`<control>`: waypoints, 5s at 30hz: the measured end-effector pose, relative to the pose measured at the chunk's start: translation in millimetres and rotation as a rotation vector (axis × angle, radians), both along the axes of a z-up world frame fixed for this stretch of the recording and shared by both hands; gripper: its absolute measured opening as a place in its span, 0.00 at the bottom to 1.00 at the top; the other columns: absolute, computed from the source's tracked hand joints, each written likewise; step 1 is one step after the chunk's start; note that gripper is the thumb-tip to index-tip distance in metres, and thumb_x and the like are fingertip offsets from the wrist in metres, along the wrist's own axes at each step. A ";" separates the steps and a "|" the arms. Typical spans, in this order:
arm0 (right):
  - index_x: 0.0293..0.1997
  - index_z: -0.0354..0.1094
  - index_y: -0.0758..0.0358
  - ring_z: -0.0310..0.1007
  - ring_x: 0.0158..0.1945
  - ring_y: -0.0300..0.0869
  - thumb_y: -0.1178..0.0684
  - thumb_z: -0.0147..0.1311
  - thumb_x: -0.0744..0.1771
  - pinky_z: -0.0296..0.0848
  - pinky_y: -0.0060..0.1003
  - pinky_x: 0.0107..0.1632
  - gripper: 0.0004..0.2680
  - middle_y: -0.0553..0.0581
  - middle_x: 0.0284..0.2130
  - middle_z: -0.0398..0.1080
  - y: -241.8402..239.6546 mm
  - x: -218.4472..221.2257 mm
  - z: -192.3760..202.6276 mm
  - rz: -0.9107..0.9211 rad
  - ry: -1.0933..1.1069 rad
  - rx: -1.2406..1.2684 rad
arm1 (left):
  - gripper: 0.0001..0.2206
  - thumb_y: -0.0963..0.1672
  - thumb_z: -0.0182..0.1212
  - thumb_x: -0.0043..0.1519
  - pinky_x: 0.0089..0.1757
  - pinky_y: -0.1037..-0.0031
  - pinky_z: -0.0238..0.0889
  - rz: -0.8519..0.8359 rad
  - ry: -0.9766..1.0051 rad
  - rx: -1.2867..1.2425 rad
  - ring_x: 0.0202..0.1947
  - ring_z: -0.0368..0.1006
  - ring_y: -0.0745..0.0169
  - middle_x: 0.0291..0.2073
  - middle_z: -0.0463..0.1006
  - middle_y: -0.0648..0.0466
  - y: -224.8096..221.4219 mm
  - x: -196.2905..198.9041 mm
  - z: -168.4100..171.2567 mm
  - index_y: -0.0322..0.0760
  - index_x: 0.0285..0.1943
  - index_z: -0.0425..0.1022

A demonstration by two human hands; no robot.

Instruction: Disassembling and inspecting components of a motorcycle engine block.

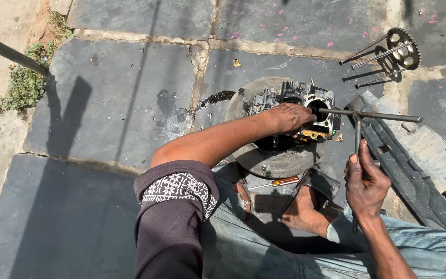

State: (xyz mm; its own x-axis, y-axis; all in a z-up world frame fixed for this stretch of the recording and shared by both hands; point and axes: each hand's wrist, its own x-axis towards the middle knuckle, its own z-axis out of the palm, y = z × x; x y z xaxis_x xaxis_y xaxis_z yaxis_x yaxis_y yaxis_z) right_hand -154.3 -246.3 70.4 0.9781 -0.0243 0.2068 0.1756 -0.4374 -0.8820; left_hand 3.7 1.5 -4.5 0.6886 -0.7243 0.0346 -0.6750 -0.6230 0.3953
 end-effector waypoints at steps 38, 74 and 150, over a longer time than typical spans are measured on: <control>0.71 0.63 0.62 0.70 0.29 0.31 0.57 0.54 0.72 0.70 0.28 0.31 0.17 0.53 0.28 0.73 -8.5 2.2 -8.9 0.038 -0.026 -0.087 | 0.17 0.42 0.53 0.65 0.56 0.57 0.68 0.278 0.515 0.434 0.59 0.74 0.46 0.58 0.74 0.39 -24.9 -12.1 60.7 0.30 0.62 0.71; 0.69 0.66 0.58 0.61 0.23 0.31 0.59 0.56 0.71 0.62 0.33 0.27 0.16 0.56 0.25 0.73 7.3 -25.3 2.0 0.058 -0.092 -0.264 | 0.20 0.51 0.61 0.63 0.55 0.56 0.66 0.343 0.256 0.391 0.57 0.74 0.47 0.55 0.75 0.40 37.1 -47.6 38.5 0.37 0.60 0.70; 0.73 0.63 0.65 0.65 0.27 0.31 0.55 0.52 0.74 0.63 0.27 0.26 0.17 0.53 0.29 0.69 2.1 -18.7 15.6 -0.050 0.129 0.083 | 0.07 0.41 0.49 0.61 0.50 0.55 0.68 0.129 0.065 0.010 0.46 0.76 0.43 0.38 0.77 0.41 -25.5 -5.9 -25.3 0.35 0.37 0.74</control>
State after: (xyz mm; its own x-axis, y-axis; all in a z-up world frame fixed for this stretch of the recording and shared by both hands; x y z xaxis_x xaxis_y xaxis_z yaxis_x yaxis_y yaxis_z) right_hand -172.9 -244.2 86.0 0.9936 -0.0850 0.0749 0.0386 -0.3674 -0.9293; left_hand -2.2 -24.0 -29.8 0.7767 -0.6296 -0.0199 -0.5621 -0.7069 0.4294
